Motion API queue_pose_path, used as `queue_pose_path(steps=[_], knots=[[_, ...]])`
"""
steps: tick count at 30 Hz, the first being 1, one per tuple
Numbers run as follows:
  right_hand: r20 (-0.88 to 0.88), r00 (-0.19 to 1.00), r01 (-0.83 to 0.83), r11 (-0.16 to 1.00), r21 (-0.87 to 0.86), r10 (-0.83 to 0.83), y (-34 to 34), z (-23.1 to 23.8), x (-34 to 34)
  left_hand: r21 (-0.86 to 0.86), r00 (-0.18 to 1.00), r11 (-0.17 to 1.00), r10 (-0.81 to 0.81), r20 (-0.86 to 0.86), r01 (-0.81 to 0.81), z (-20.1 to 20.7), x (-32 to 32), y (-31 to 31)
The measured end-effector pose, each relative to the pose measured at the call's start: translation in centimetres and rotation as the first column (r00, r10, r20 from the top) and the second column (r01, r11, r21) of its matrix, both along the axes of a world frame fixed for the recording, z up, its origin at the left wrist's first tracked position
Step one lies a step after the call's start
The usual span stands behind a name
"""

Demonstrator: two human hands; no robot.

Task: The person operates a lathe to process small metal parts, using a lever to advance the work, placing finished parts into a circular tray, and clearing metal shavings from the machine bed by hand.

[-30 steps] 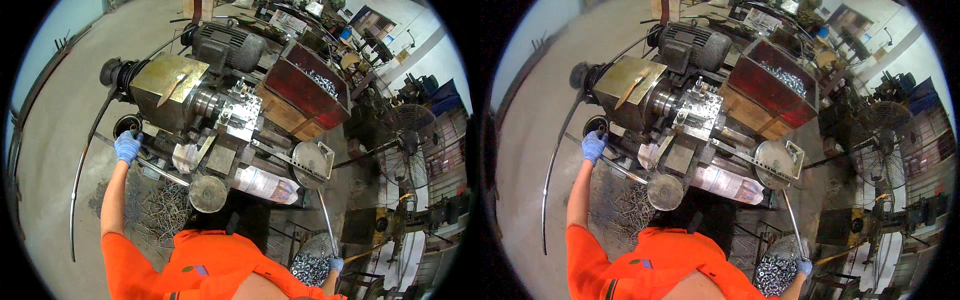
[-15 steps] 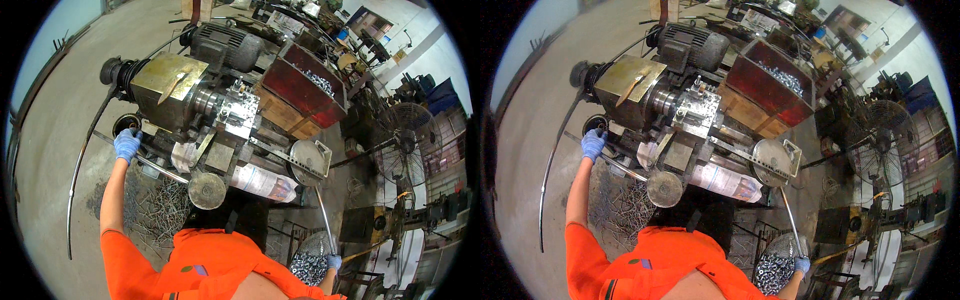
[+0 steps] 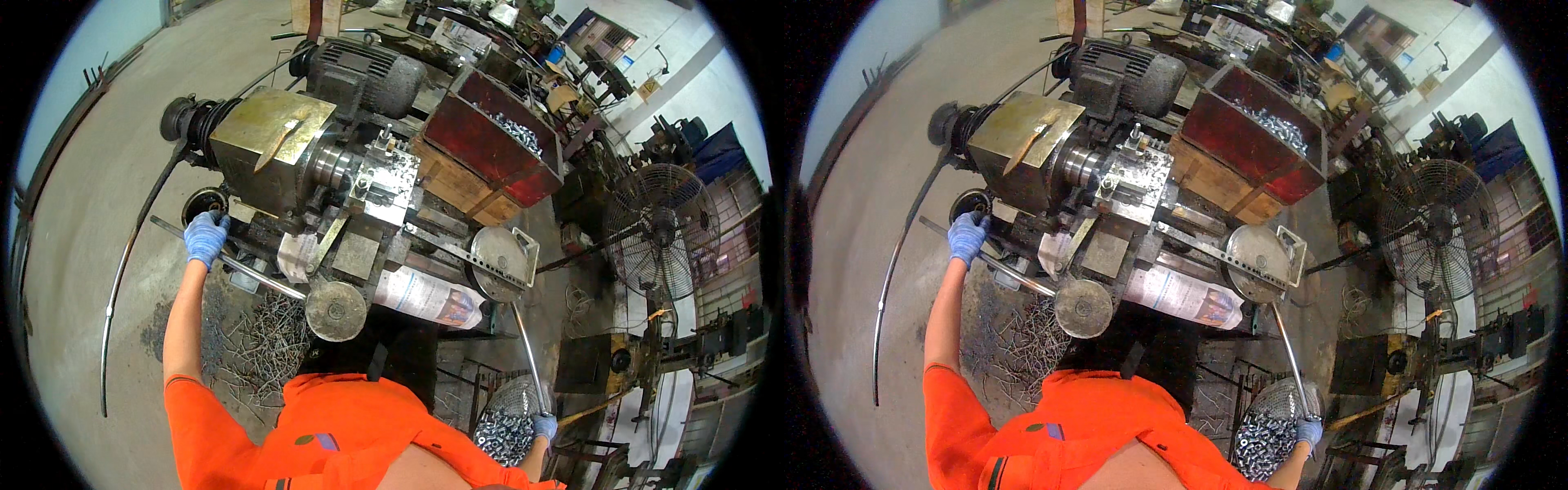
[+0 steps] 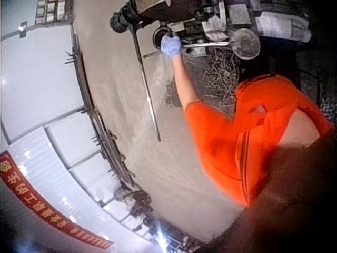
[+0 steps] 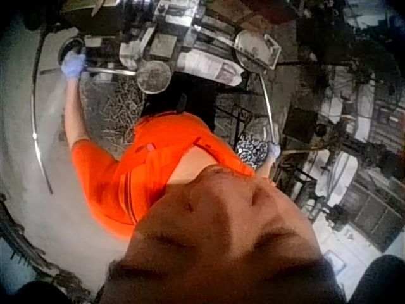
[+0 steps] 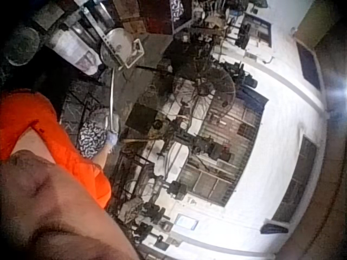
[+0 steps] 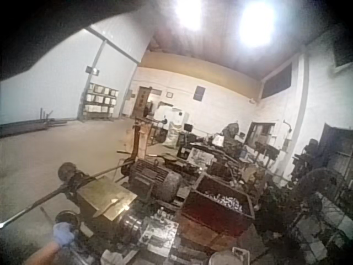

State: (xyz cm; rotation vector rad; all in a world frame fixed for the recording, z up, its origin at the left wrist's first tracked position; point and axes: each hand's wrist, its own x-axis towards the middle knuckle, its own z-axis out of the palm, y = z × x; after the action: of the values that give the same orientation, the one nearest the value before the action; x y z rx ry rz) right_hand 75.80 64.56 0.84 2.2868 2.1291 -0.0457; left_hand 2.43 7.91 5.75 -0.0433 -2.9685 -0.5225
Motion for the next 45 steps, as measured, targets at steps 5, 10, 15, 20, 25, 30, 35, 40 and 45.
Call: queue_pose_path(steps=[5, 10, 15, 20, 25, 30, 35, 40, 45], knots=[[0.043, 0.999, -0.006, 0.999, 0.052, 0.004, 0.0, -0.4, -0.1, -0.016, 1.000, 1.000, 0.001, -0.010, -0.002, 0.1, 0.1, 0.0], [0.031, 1.000, 0.001, 0.999, 0.040, -0.002, -0.9, 0.4, -1.0, -0.036, 1.000, 0.999, 0.016, 0.014, -0.016, 1.2, 0.8, 0.2], [0.042, 0.998, 0.043, 0.999, 0.002, -0.043, -1.6, 1.1, -1.9, -0.045, 0.999, 0.999, 0.006, -0.045, -0.008, 0.5, 0.4, 0.1], [0.030, 0.999, 0.023, 1.000, 0.002, -0.023, -1.6, 0.7, -1.2, -0.042, 0.999, 0.999, 0.019, -0.025, -0.021, 0.5, 0.3, 0.3], [0.054, 0.997, 0.054, 0.999, -0.006, -0.054, -2.5, 1.6, -2.6, -0.049, 1.000, 0.998, 0.025, -0.011, -0.025, 0.2, 0.2, 0.0], [-0.001, 0.997, 0.078, 0.996, 0.033, -0.078, -3.3, 1.7, -2.8, -0.041, 0.999, 0.999, 0.016, -0.043, -0.018, 0.5, 0.5, 0.2], [0.032, 0.995, 0.100, 0.994, -0.045, -0.099, -3.5, 2.2, -3.2, -0.039, 1.000, 0.999, 0.022, 0.002, -0.022, 0.6, 0.3, 0.2], [0.038, 0.992, 0.124, 0.992, -0.014, -0.123, -4.2, 2.8, -4.0, -0.036, 1.000, 0.999, 0.016, 0.007, -0.016, 0.1, 0.1, -0.3], [0.018, 0.994, 0.108, 0.994, 0.011, -0.108, -3.7, 1.5, -2.5, -0.027, 1.000, 1.000, 0.012, 0.015, -0.011, 0.5, 0.1, 0.1]])
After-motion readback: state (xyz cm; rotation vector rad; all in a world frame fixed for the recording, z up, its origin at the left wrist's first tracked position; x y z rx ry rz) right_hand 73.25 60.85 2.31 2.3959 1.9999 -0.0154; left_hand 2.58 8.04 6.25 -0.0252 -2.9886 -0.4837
